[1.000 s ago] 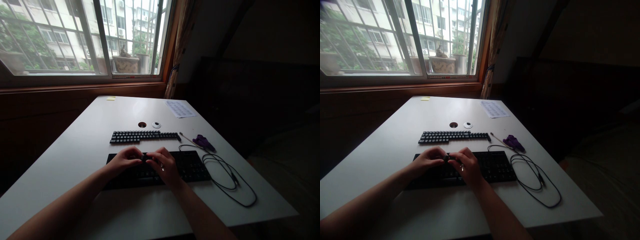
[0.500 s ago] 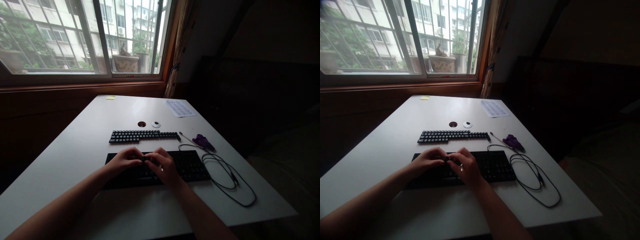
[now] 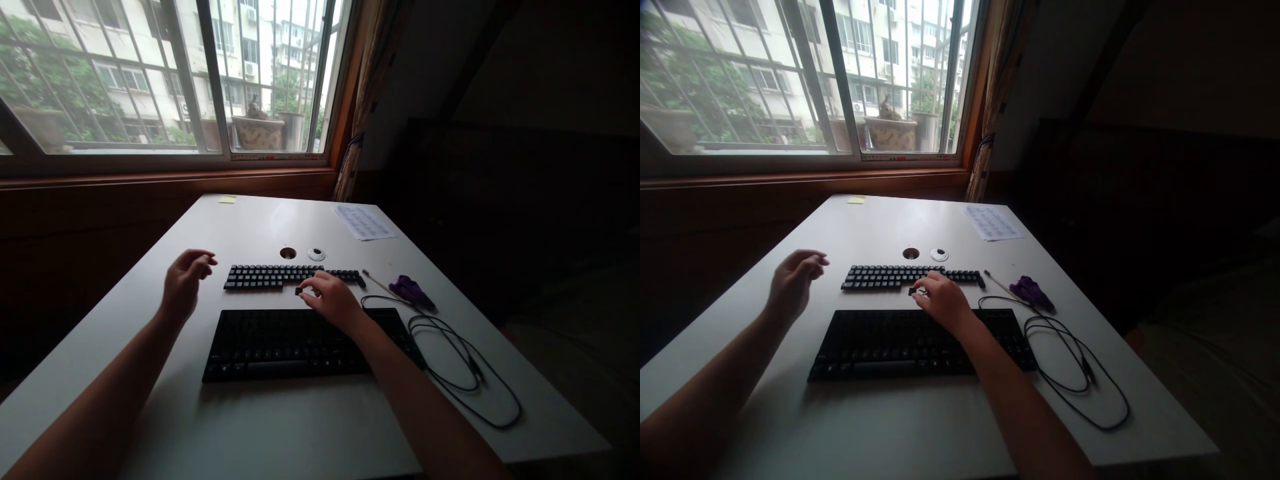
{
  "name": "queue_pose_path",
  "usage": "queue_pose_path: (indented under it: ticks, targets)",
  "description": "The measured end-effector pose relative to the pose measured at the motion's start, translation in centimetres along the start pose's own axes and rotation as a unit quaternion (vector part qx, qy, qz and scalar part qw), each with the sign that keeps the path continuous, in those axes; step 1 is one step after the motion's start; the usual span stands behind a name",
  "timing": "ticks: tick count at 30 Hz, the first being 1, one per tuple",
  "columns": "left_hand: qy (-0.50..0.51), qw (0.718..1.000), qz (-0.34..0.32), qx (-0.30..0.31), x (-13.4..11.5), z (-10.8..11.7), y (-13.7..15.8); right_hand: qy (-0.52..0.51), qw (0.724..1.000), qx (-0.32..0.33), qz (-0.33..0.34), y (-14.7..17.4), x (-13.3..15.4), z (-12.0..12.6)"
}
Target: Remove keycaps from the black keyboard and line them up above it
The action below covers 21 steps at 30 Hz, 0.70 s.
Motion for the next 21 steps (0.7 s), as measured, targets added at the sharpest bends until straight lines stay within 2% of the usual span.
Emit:
queue_pose_path:
  ticks: [2, 4, 6, 10, 15, 21]
  targets:
    - [-0.062, 0.995, -0.023, -0.079, 1.6, 2.7, -1.2, 0.043, 0.998, 0.050, -0.024, -1.1, -0.7, -0.8]
    - [-0.132, 0.984, -0.026, -0.118, 3.3, 4.8, -1.9, 0.070, 0.992, 0.091, -0.046, -1.8, -1.2, -1.8]
    - [-0.184, 0.973, 0.001, -0.136, 5.0, 6.1, -2.3, 0.087, 0.987, 0.119, -0.065, -2.0, -1.5, -2.9]
    - [-0.215, 0.972, 0.047, -0.080, 7.0, 6.4, -2.7, 0.091, 0.984, 0.121, -0.094, -2.0, -2.0, -4.0]
    - [-0.287, 0.956, 0.053, -0.011, 7.2, 6.1, -2.9, 0.078, 0.987, 0.097, -0.097, -1.7, -2.4, -4.5]
    - [-0.300, 0.952, 0.056, -0.008, 7.6, 6.4, -2.9, 0.044, 0.993, 0.060, -0.092, -0.9, -2.0, -4.7]
Point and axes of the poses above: each hand's wrist, its own y-axis away from the middle knuckle, its own z-axis out of the back of the hand, x = y × z, the point moved 2 cm from there along -y, towards the middle knuckle
